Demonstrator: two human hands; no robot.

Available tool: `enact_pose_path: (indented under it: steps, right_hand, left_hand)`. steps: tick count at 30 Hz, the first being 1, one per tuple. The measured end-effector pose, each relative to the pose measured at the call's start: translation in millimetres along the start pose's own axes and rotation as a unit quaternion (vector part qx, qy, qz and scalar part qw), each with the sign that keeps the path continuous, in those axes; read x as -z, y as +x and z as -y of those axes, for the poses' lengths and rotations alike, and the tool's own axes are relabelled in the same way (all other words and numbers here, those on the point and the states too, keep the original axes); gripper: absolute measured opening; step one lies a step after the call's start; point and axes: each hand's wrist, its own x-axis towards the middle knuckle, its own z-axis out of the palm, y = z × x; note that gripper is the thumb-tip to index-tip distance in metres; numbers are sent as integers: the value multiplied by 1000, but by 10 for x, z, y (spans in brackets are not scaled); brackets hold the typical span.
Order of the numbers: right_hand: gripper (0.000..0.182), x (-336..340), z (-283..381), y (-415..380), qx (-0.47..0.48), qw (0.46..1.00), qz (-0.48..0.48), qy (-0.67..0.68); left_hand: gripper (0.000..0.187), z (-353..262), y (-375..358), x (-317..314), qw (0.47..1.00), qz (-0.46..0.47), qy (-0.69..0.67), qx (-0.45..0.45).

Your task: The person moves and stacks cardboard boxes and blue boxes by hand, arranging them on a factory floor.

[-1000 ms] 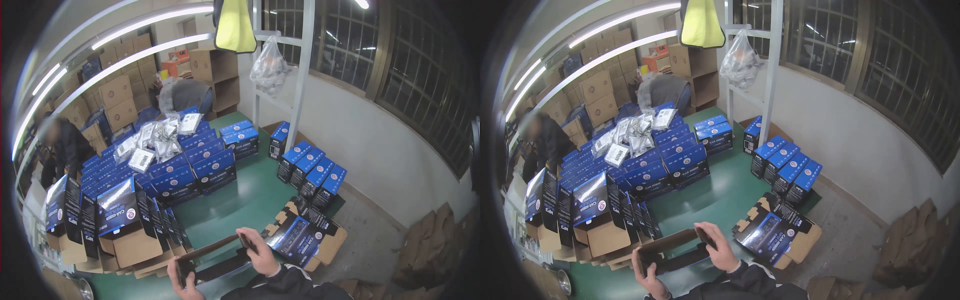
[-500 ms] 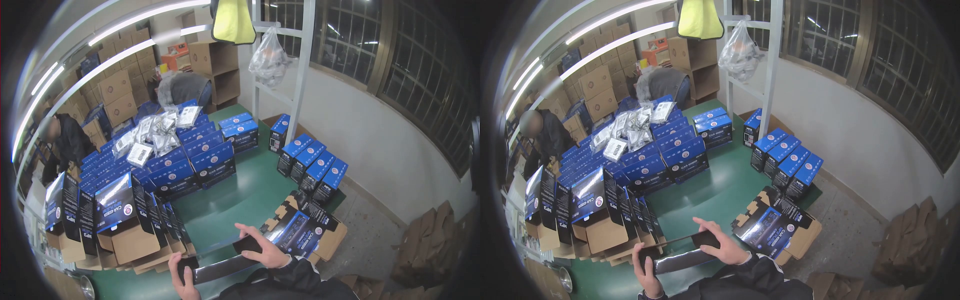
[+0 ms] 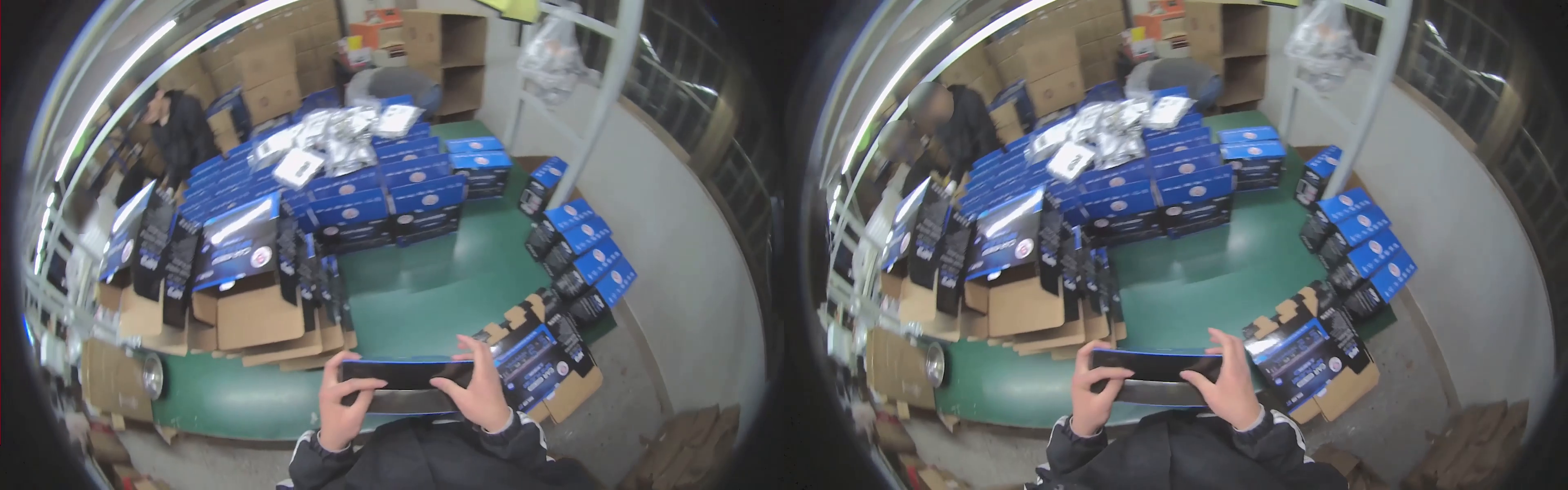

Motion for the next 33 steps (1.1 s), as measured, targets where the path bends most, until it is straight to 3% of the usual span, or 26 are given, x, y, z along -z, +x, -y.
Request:
enact_pose_path:
  steps: [2,4,5,8,11,14,17,20,23,26,27,29,32,33]
  right_hand:
    - [70,83,11,26,8,999,47,6]
    - [112,237,-140,100,105,980,160,46]
    - [122,289,-175,140,134,970,195,55]
    - [127,308,-179,249,44,985,152,69]
    - [103,151,-126,610,66,981,7,181]
    - [66,-98,655,1113,76,937,1,341]
    - [47,-455,1441,1623,52,905,40,420]
    - [78,-702,1619,1990,36,928,209,306]
    - [73,-694,1287,1936,74,961,192,185]
    - [68,-421,283,1706,35,992,89,81]
    - [79,-262,-109,1545,-37,996,67,-52]
    - [97,35,-828,1174,-151,957,27,-246]
    - [126,319,-1634,387,-396,850,98,-333]
    - [120,287,-1789,170,-378,846,89,-364]
  left_hand:
    - [21,-7,43,70,1000,-1,-17,-4]
    - [11,-99,94,190,996,-14,-50,68]
    - [8,-113,120,227,994,-27,-58,85]
    - [17,-35,152,311,944,-153,-285,66]
    - [29,119,107,473,876,-348,-331,37]
    - [37,412,-16,615,842,-480,-241,50]
    - [40,678,-135,616,825,-497,-244,114]
    - [35,903,-256,442,834,-472,-236,159]
    - [32,1109,-358,252,849,-421,-245,205]
    - [33,1274,-457,61,867,-362,-241,241]
    - [32,1292,-473,21,874,-336,-235,259]
    - [30,1333,-493,-50,885,-290,-225,287]
    - [26,1411,-466,-211,890,-223,-236,320]
    - [24,1395,-428,-275,892,-193,-238,333]
